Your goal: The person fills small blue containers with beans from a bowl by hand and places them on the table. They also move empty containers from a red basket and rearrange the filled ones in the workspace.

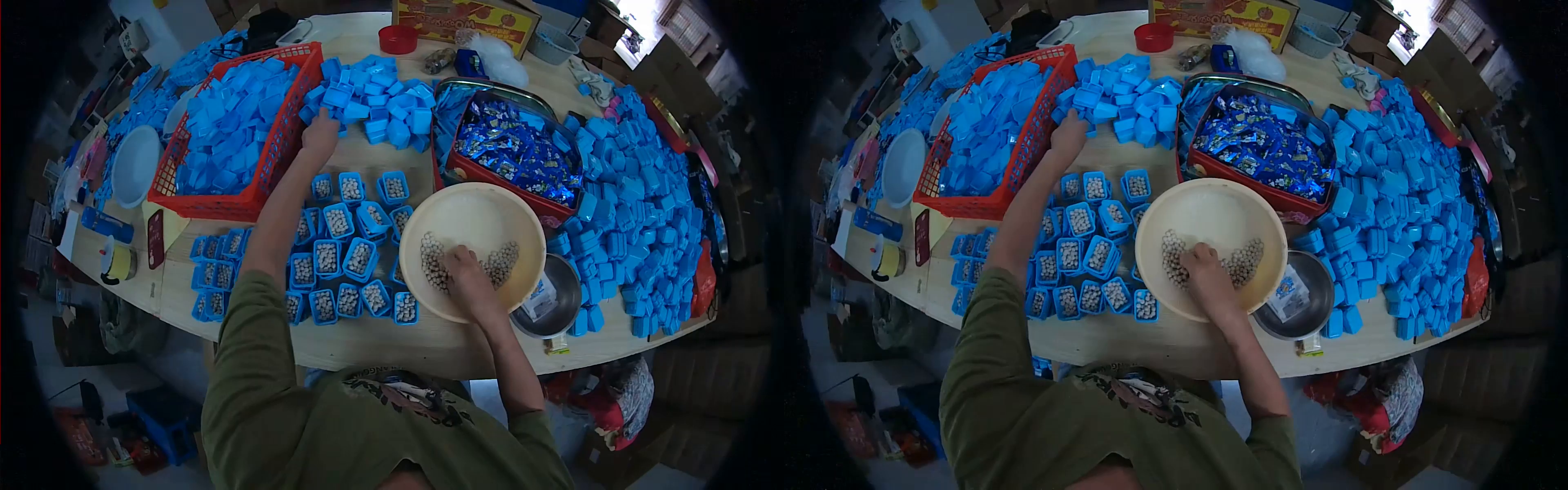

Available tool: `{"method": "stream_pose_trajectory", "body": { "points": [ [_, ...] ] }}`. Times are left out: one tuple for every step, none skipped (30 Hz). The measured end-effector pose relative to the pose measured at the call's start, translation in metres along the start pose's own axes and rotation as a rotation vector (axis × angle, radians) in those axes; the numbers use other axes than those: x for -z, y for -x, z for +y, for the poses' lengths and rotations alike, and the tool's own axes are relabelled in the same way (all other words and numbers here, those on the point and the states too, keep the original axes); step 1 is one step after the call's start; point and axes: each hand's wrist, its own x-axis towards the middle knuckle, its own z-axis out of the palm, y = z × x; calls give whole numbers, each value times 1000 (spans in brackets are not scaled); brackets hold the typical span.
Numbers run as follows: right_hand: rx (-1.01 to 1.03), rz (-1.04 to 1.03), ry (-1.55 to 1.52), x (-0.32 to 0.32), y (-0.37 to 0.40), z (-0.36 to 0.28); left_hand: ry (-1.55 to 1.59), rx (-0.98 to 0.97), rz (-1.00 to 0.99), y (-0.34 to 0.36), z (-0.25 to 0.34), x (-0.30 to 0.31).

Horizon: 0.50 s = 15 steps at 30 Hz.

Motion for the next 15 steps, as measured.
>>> {"method": "stream_pose_trajectory", "body": {
  "points": [
    [-67,-50,-179,5,-2,3,16,-25,45,9,4,17],
    [-130,-100,-361,9,-4,6,29,-47,92,15,6,28],
    [-125,-106,-367,10,-4,8,23,-41,88,17,4,29],
    [-140,-82,-430,11,-5,11,175,-18,151,19,0,32],
    [-154,-59,-493,12,-6,13,327,6,218,22,-4,35],
    [-142,-65,-499,12,-7,16,317,17,220,26,-5,46],
    [-154,-38,-533,12,-7,19,464,63,113,30,-4,64],
    [-168,-10,-565,12,-6,21,612,106,5,35,-1,80],
    [-166,-13,-569,15,-5,21,609,110,4,40,2,91],
    [-196,-14,-563,19,-6,21,629,133,11,46,6,101],
    [-227,-14,-556,22,-7,20,649,155,18,52,8,106],
    [-230,-17,-559,24,-7,20,648,156,13,56,5,102],
    [-309,-40,-629,25,-7,20,578,39,87,56,0,93],
    [-388,-59,-699,27,-7,20,506,-80,162,55,-5,84],
    [-348,-47,-716,26,-6,26,464,-84,152,55,-5,81]
  ]
}}
